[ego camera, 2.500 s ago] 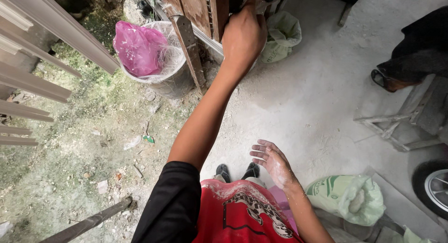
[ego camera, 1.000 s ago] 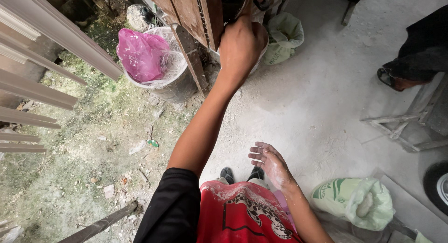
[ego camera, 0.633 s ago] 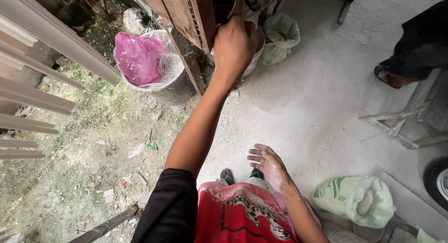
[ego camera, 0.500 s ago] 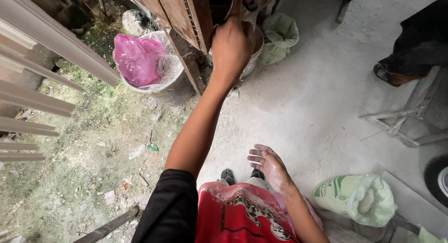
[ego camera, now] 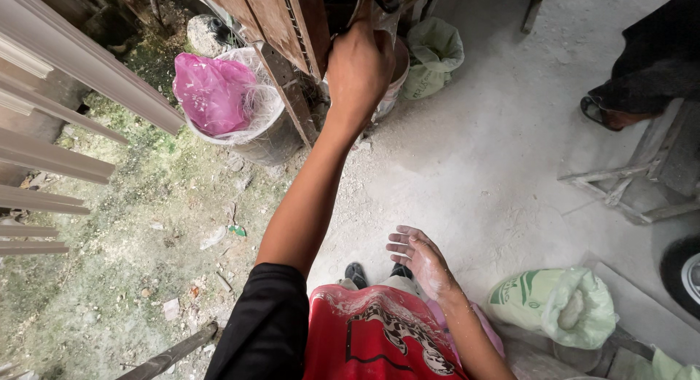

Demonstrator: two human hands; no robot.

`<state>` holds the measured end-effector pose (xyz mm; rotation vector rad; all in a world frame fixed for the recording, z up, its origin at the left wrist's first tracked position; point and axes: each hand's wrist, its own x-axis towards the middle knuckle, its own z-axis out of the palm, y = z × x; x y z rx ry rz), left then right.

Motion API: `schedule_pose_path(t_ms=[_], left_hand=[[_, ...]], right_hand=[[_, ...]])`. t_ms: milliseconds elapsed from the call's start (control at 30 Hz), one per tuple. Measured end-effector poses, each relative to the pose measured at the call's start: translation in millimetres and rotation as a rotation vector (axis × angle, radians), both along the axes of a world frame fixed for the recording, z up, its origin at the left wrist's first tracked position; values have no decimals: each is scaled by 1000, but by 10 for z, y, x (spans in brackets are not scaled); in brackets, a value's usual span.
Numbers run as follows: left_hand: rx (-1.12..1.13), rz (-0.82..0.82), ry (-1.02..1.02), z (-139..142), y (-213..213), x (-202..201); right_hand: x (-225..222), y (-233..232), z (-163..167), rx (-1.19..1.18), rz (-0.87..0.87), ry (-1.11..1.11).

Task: The person scrubs a long, ribbed mold with a small brush, then uses a green brush to sweep dust from the mold surface. The person then lifts and repositions the mold on the workbench.

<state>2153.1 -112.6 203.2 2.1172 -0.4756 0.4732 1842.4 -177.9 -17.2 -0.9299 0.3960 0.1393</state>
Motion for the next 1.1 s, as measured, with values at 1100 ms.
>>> schedule_pose_path(t_ms=[1100], left_hand=[[-16,3,-72,-18,-7,-5]], right_hand=[[-68,-17,-34,3,-16,41]])
